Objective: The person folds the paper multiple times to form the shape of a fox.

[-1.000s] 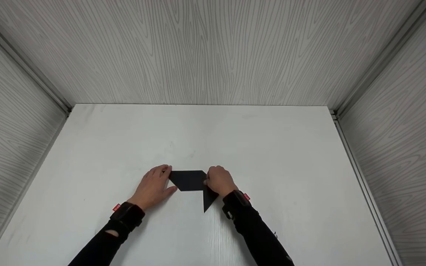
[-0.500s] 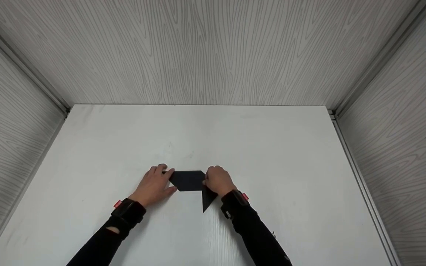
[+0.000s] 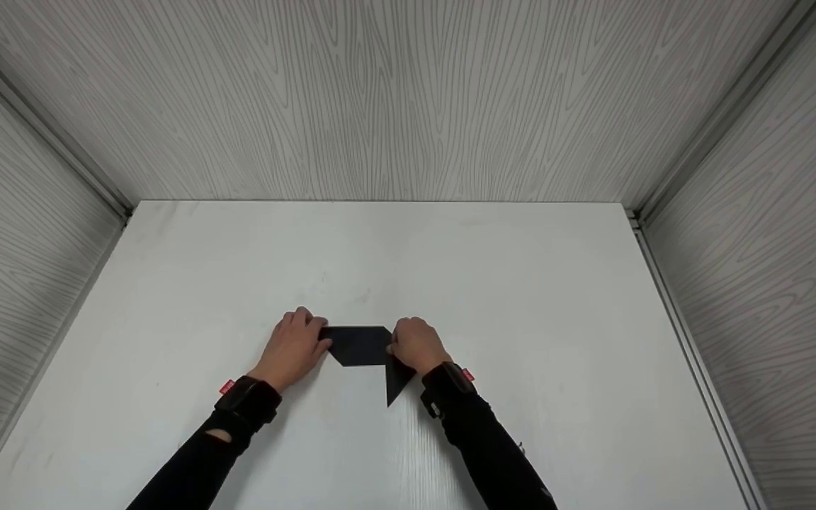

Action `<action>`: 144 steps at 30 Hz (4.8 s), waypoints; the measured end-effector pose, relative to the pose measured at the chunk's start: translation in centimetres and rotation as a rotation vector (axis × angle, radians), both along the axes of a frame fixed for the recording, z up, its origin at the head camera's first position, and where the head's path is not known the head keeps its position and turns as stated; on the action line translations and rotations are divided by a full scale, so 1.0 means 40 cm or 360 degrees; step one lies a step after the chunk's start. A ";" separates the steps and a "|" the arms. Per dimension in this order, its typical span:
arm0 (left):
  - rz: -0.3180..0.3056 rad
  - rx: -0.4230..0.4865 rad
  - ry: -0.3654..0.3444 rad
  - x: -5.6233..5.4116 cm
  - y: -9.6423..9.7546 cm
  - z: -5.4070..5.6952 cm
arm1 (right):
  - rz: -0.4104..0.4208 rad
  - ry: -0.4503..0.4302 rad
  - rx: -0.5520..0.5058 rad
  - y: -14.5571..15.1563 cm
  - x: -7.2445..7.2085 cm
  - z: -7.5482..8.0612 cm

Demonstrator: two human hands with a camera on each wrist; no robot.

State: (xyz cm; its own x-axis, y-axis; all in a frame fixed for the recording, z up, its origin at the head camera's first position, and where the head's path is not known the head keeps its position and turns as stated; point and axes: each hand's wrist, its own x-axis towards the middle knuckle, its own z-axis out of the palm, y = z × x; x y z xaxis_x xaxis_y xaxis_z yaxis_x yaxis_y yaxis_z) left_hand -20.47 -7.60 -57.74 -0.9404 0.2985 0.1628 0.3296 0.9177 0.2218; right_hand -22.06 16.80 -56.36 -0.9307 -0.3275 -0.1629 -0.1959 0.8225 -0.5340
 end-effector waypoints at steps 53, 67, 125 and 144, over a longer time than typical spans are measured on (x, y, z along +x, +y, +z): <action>-0.0508 0.0455 -0.0141 0.092 0.126 -0.018 | -0.0044 -0.0009 -0.0013 -0.004 -0.010 -0.006; -0.0513 0.0238 -0.0086 0.098 0.141 -0.028 | -0.0008 0.0009 -0.0041 -0.001 -0.007 -0.002; -0.0867 0.0102 0.0072 0.118 0.116 -0.056 | -0.0037 0.0069 -0.0006 -0.001 -0.003 -0.003; -0.0860 0.0048 0.0004 0.118 0.118 -0.050 | -0.0050 0.0084 -0.0019 -0.017 -0.004 -0.008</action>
State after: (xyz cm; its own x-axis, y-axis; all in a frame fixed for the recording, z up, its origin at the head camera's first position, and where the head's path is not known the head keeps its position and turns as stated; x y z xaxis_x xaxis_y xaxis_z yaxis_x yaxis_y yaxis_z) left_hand -15.73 -2.89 -59.74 -0.6538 0.7347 0.1808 0.7535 0.6104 0.2443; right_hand -22.21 16.13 -56.69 -0.9477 -0.2998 -0.1098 -0.1983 0.8223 -0.5335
